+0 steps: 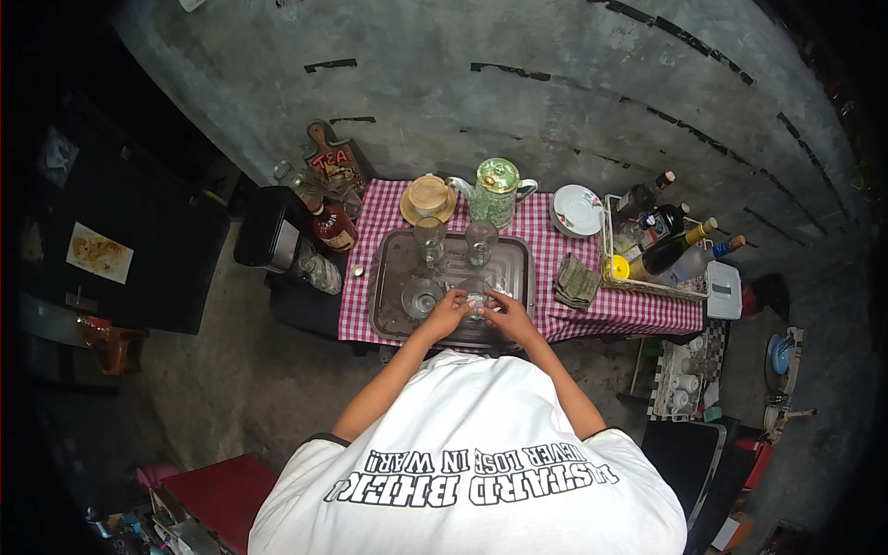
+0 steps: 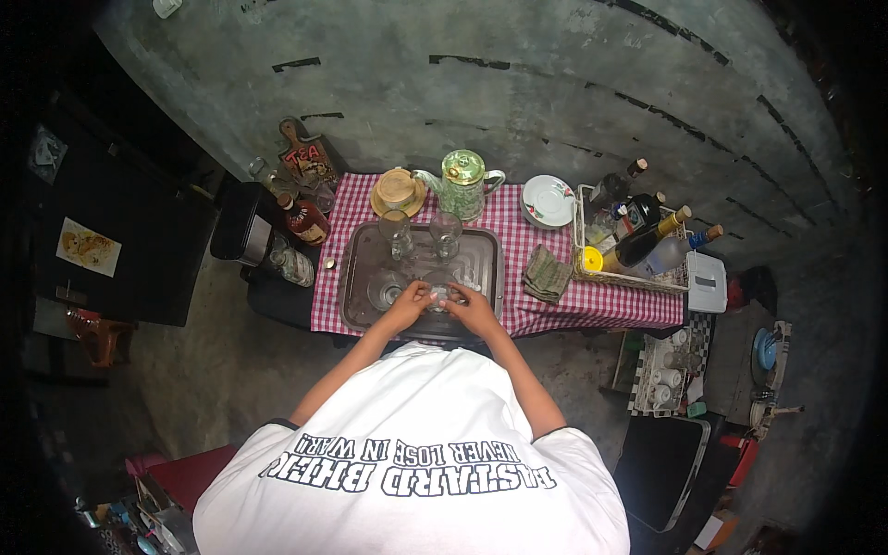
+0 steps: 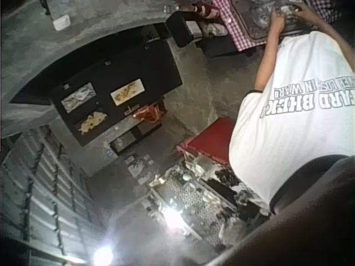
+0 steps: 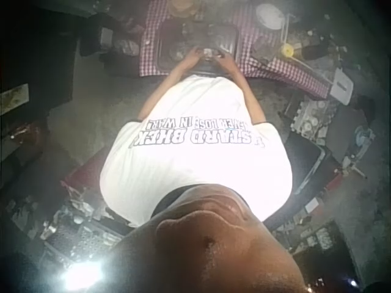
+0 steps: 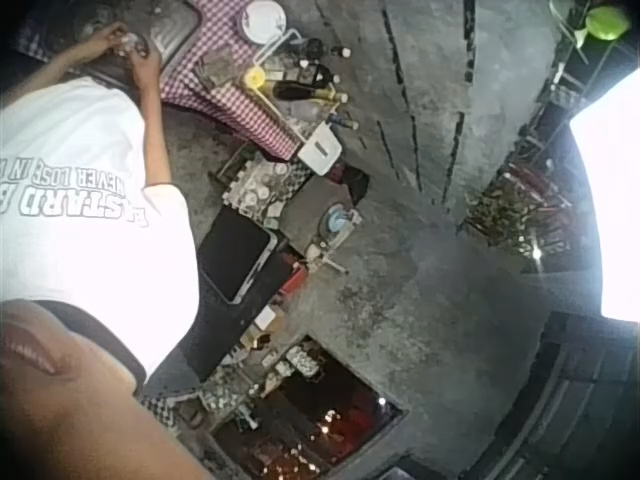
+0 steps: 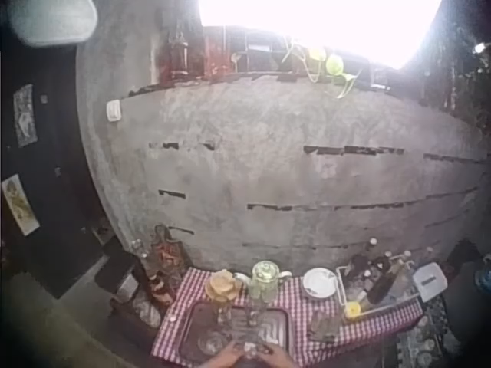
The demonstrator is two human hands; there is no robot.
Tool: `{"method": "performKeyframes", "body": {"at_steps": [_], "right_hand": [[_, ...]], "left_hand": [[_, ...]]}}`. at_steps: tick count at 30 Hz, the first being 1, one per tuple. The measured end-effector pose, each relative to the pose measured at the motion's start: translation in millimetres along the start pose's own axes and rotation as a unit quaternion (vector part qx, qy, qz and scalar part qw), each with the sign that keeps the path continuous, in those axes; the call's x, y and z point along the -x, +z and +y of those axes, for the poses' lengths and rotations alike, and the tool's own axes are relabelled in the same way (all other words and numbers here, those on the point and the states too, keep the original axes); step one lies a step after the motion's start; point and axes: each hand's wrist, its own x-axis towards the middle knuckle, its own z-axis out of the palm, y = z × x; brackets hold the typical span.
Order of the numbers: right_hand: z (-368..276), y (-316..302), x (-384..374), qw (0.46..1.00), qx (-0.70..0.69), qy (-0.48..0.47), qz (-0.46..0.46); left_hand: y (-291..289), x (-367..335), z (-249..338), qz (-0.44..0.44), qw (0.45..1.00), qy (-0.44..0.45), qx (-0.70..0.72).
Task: Pouring liquid from a vodka bottle into a glass to prepare a drink on a bar tray.
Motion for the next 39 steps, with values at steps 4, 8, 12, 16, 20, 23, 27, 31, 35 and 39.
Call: {"method": "performKeyframes", "body": {"at_steps": [4,8,12,16,20,23,27,31,35,39], "right_hand": [[4,-2,-1,1.000,0.003,-0.002,0.000],[5,-3,-2,1.000,0.018,-0.001,-0.001],[0,-1,0,1.000,-0.002,0.004,-0.001],[0,-2,0,1.000,0.010,0.008,0.001],[5,-2,-2,1.000,-0.008,-0.009,-0.003],[4,-1,-1,1.000,-0.017,-0.006,0.000],[1,-2,-1,1.000,0.003,-0.003,0.001],[1,-3,-2,1.000,0.011,0.001,-0.005],[1,-3,-3,1.000,0.011,-0.004,-0.007],[2,-5,-3,1.000,0.022,-0.001,-0.006]], "left_hand": [[1,-1,-2,-0.006,1.000,0.005,0.007],[1,-1,-1,-0.002,1.000,0.006,0.008],[0,0,2,-0.007,1.000,0.003,0.001],[-1,0,3,-0.011,1.000,0.000,0.011],[0,3,7,-0.010,1.000,0.003,0.017],[-1,4,9,-0.014,1.000,-0.003,0.015],[-1,4,11,-0.013,1.000,-0.005,0.007],[-1,1,6,-0.008,1.000,-0.005,0.007],[-1,1,4,-0.003,1.000,-0.008,0.006],[-1,0,7,-0.005,1.000,-0.012,-0.005]]}}
